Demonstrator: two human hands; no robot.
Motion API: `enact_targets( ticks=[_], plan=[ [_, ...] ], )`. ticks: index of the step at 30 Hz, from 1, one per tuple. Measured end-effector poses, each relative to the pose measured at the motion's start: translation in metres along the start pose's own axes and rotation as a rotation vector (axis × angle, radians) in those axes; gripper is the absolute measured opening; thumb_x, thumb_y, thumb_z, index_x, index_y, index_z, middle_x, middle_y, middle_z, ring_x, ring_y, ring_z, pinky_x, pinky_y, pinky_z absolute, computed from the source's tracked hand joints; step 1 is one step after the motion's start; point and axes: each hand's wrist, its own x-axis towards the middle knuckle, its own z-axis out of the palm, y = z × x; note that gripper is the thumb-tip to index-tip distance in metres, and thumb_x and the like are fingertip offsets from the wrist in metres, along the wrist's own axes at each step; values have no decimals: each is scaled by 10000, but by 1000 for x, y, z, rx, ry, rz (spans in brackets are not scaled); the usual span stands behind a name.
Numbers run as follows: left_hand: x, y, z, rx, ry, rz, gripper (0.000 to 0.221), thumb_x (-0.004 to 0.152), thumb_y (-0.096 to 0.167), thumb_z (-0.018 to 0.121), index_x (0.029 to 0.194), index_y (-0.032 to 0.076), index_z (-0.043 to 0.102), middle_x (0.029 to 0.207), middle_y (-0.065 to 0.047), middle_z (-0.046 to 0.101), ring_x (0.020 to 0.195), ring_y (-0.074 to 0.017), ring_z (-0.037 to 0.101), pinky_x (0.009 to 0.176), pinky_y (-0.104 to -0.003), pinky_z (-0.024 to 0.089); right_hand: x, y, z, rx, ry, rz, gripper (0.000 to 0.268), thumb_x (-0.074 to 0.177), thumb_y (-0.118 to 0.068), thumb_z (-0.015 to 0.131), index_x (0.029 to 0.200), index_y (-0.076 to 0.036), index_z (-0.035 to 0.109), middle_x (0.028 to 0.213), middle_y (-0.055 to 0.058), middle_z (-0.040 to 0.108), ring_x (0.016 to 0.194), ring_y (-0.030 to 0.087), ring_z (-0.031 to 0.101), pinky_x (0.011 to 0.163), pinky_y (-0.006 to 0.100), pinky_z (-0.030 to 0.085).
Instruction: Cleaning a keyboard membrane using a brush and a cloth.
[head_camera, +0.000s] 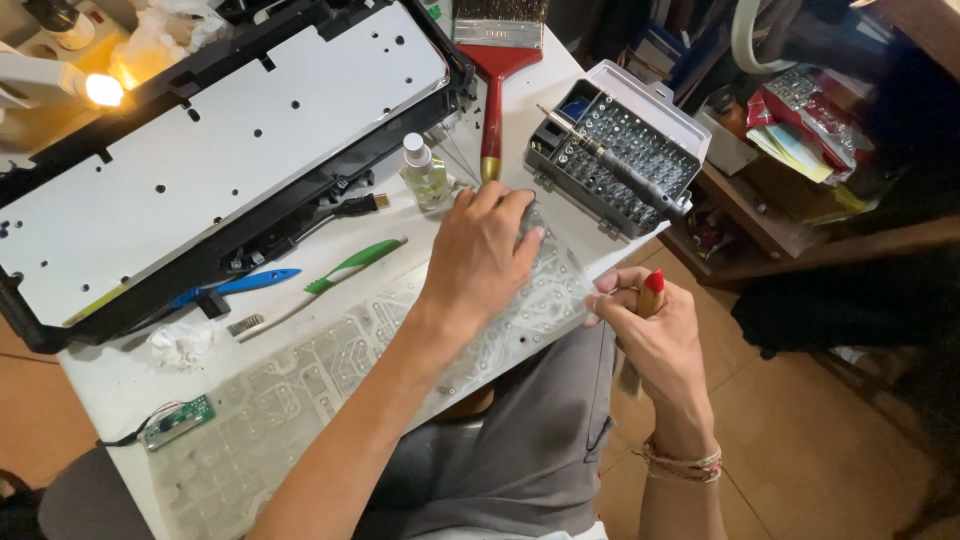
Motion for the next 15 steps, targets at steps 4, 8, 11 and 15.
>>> enact_targets(
  ticks=[4, 8, 11, 15],
  plan=[
    [14, -17, 14, -148, -39, -83, 349, 854, 209, 767, 1171, 70, 730, 1059, -127, 685, 1026, -373, 690, 893, -477, 555, 5, 4, -3, -65, -29, 21, 156, 823, -69, 764, 939, 32, 736, 561, 109, 663, 447, 90, 485, 394, 223, 322],
    [18, -12, 5, -248, -91, -204, 350, 795, 231, 823, 1121, 120, 762, 1002, -100, 726, 1004, -349, 713, 886, -443, 574, 6, -3, 1, -101, -58, 47, 144, 808, -91, 771, 899, 20, 755, 583, 131, 704, 511, 95, 518, 447, 236, 346],
    [19, -7, -9, -335, -128, -264, 333, 800, 218, 818, 1118, 126, 778, 1001, -112, 767, 992, -333, 740, 874, -403, 594, 6, -8, 2, -150, -72, 55, 168, 815, -120, 771, 909, 20, 764, 599, 145, 719, 557, 124, 560, 503, 252, 362],
    [18, -8, -3, -343, -92, -260, 328, 818, 174, 802, 1138, 115, 773, 1032, -94, 778, 997, -278, 759, 865, -358, 603, -7, -22, 5, -265, -34, -14, 197, 860, -129, 752, 973, 32, 755, 621, 173, 702, 614, 162, 577, 539, 287, 409]
  ],
)
